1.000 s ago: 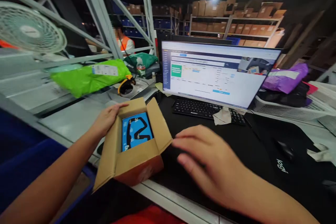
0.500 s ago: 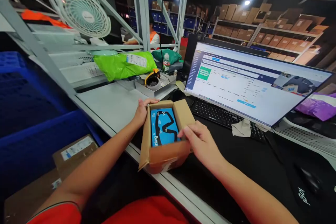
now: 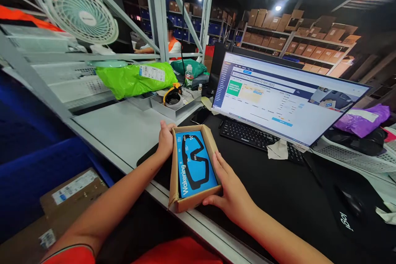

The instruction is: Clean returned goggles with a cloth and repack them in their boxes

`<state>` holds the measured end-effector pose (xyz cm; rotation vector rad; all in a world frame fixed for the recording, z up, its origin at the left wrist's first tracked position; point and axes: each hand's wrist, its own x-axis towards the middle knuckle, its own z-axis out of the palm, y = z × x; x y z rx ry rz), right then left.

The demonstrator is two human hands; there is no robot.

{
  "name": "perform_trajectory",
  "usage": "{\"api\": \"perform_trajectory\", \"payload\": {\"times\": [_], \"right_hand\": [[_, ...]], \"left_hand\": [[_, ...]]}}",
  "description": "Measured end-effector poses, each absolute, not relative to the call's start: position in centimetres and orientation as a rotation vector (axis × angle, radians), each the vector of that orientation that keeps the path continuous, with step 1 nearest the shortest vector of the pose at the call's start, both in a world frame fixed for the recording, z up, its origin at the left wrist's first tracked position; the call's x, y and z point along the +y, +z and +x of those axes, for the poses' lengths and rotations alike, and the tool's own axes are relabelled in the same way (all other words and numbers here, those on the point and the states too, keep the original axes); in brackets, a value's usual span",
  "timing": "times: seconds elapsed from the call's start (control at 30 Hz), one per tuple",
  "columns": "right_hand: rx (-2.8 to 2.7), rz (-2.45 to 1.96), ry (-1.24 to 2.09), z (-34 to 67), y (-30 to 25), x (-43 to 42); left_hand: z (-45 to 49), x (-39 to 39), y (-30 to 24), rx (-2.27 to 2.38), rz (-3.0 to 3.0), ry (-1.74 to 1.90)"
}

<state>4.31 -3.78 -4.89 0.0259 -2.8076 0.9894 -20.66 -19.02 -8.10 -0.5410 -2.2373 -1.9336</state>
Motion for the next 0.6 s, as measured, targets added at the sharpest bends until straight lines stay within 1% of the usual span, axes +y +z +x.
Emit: {"api": "perform_trajectory", "payload": {"times": [0.1, 0.23, 0.4, 0.47, 0.53, 0.6], "right_hand": [[-2.684, 0.012, 1.121, 4.0, -5.7, -3.5], [-2.611, -0.090, 1.501, 4.3, -5.6, -2.3], [-2.595, 0.099, 1.726, 6.5, -3.2, 0.2], [-2.654, 0.117, 1.689, 7.7, -1.9, 0.4], [-2.779, 0.034, 1.493, 8.6, -1.1, -0.1], [-2.863, -0.091, 1.308, 9.1, -0.9, -1.0]], "left_hand": [[-19.9, -18.7, -7.4, -2.268, -0.511, -1.853], [-18.9, -18.6, -6.0, -2.303, -0.545, -1.729], [-15.9, -19.0, -1.6, -2.302, -0.727, -1.467], [-13.3, -18.6, 1.0, -2.280, -0.840, -1.326], [-10.2, -17.8, 3.4, -2.266, -1.018, -1.059], [-7.6, -16.6, 5.1, -2.265, -1.126, -0.923]]}}
